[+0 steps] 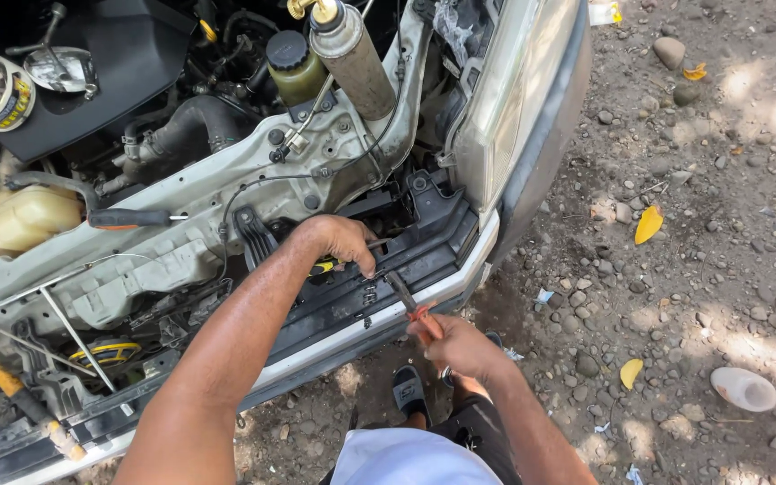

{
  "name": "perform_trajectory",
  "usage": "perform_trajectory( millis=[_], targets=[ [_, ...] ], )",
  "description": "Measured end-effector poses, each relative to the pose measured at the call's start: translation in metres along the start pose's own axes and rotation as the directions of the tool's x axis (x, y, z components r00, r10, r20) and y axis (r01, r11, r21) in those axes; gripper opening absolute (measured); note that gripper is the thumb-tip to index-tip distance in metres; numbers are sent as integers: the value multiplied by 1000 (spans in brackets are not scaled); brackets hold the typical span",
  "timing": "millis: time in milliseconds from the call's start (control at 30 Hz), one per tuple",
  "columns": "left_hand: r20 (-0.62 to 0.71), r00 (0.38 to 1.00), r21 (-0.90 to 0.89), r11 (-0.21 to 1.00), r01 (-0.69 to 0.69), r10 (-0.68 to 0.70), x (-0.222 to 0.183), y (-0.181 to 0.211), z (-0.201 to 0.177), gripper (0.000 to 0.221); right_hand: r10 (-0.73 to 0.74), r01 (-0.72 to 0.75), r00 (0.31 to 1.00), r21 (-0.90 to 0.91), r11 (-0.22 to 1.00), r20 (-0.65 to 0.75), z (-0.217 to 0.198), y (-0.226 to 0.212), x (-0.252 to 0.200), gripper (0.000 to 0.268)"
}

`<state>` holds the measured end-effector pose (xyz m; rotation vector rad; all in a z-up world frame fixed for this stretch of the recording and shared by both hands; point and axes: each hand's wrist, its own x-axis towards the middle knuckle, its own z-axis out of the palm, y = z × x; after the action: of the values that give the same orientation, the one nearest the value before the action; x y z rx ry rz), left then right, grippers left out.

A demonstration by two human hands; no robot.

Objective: The person works at the open front end of a car, using pliers and a screwdriver to pry and adjust clips and fasteners on the black plastic bumper and grille trim. They hold a spray can in one hand while working, and at one point use two pairs of pliers together on a component.

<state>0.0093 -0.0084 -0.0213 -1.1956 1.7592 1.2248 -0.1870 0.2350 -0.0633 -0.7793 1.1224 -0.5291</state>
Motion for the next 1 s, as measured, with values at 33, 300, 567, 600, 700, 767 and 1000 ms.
perform_trajectory(
  millis=[33, 300, 567, 600, 700, 767, 1000],
  targets=[
    [-2, 1000, 1, 1000, -4, 4, -5, 5, -1, 57, -1, 1, 1000, -2, 1000, -3, 3, -3, 0, 51],
    [-57, 998, 99, 995, 25, -20, -9, 8, 3, 56, -347, 94, 903, -671, 736, -255, 24, 4, 12, 47],
    [-122, 992, 179, 982, 52, -30, -19, 13, 4, 59, -354, 39, 877, -686, 726, -325, 38, -6, 7, 42],
    [-115, 993, 151, 988, 22, -5, -19, 11, 5, 59, -361, 38, 871, -685, 727, -334, 39, -6, 8, 40],
    [-113, 993, 91, 996, -23, 34, -20, 9, 5, 59, -322, 0, 869, -650, 760, -376, 47, -20, -1, 38],
    [-115, 993, 110, 994, -3, 15, -22, 12, 5, 59, -283, -22, 865, -595, 803, -414, 52, -22, -3, 42],
    [-121, 992, 110, 994, -7, 20, -25, 14, 5, 57, -180, -84, 892, -542, 836, -415, 60, -20, 2, 53]
  ],
)
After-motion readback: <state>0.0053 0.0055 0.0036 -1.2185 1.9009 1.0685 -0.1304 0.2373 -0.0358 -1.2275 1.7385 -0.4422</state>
